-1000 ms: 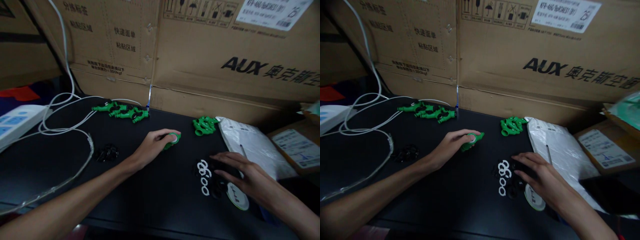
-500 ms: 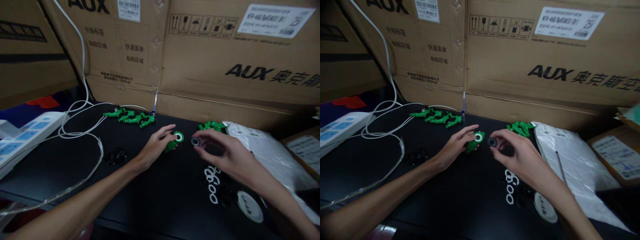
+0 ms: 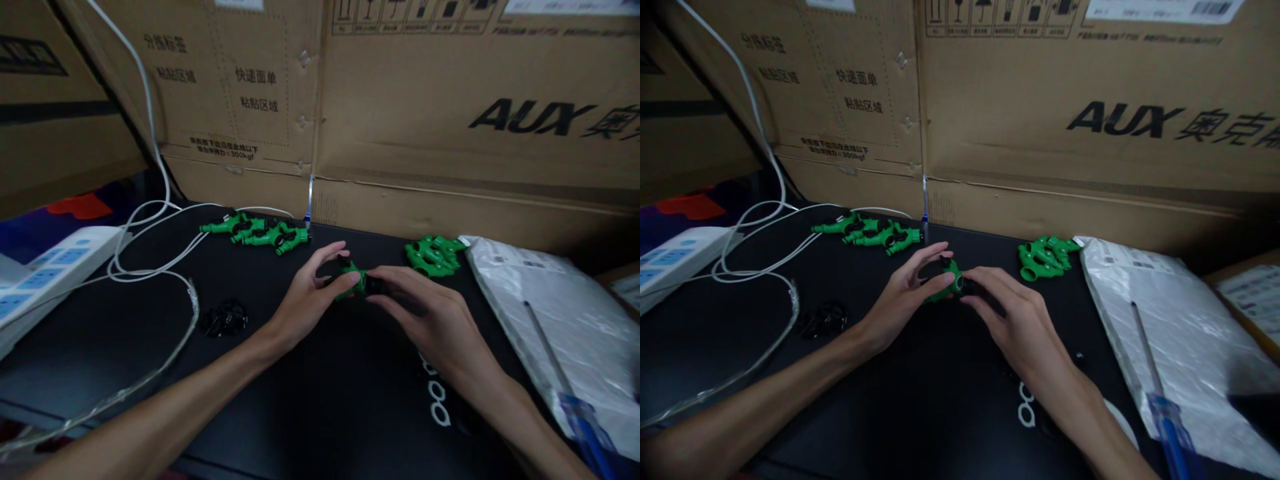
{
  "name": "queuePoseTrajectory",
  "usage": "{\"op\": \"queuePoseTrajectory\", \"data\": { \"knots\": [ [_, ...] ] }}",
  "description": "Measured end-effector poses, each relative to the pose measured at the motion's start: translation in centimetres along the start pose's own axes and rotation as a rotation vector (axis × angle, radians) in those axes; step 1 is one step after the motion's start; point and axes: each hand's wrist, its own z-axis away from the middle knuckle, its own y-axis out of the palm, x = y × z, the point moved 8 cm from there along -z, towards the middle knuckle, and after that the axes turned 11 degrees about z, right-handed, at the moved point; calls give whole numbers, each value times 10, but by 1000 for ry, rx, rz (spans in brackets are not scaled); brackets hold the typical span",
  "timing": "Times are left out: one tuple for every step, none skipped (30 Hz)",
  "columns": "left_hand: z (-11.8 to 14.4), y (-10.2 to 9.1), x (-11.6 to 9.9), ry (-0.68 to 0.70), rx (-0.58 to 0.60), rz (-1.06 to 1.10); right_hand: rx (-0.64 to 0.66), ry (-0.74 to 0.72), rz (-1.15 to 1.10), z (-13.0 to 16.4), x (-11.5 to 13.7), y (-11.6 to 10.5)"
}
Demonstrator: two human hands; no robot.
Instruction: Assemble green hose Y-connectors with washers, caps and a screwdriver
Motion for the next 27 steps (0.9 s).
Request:
{"op": "queuePoseTrajectory", "data": {
  "knots": [
    [0, -1, -1, 5, -23, -15, -1, 31, -26, 1, -2, 1],
    [1, -2, -1, 4, -49, -23, -1, 68, -50, 1, -5, 2],
    [2, -3, -1, -8, -76, -19, -4, 102, -69, 2, -7, 2],
    [2, -5, -1, -27, -104, -4, -11, 126, -82, 3, -8, 2],
    [3, -6, 1, -52, -127, 20, -21, 136, -84, 3, -9, 2],
    [3, -6, 3, -78, -140, 49, -32, 131, -73, 3, -8, 1],
    [3, -5, 5, -104, -133, 80, -47, 115, -54, 3, -6, 0],
    [3, -2, 7, -130, -102, 112, -60, 93, -36, 2, -3, -2],
    [3, 2, 8, -155, -51, 144, -66, 73, -23, 2, -1, -3],
    [4, 7, 10, -181, 2, 177, -67, 56, -17, 1, 1, -3],
    [4, 11, 11, -205, 42, 209, -70, 44, -15, 1, 3, -3],
    [5, 13, 12, -228, 58, 240, -74, 37, -15, 1, 4, -3],
    [6, 13, 13, -246, 51, 265, -76, 33, -15, 1, 4, -4],
    [6, 12, 13, -258, 28, 282, -79, 29, -13, 1, 5, -4],
    [7, 10, 13, -264, 5, 293, -84, 25, -10, 1, 5, -4],
    [7, 10, 12, -266, -3, 297, -86, 23, -8, 1, 6, -4],
    [8, 11, 11, -263, -2, 295, -87, 20, -8, 1, 6, -4],
    [8, 11, 10, -260, 5, 289, -87, 19, -12, 2, 7, -4],
    [8, 12, 10, -257, 12, 280, -90, 22, -16, 2, 7, -4],
    [8, 12, 9, -255, 15, 271, -90, 23, -22, 2, 7, -3],
    [7, 12, 9, -255, 15, 262, -88, 21, -25, 3, 7, -3],
    [7, 11, 9, -256, 12, 253, -79, 17, -27, 3, 7, -2],
    [7, 11, 8, -258, 9, 244, -68, 13, -26, 3, 7, -2],
    [7, 11, 8, -260, 7, 237, -57, 7, -25, 3, 7, -1],
    [7, 10, 8, -261, 3, 230, -49, 2, -21, 3, 8, -1],
    [7, 10, 8, -265, -1, 222, -44, 1, -17, 3, 8, -1],
    [7, 10, 8, -267, -3, 216, -43, 6, -12, 4, 8, -1]
  ]
}}
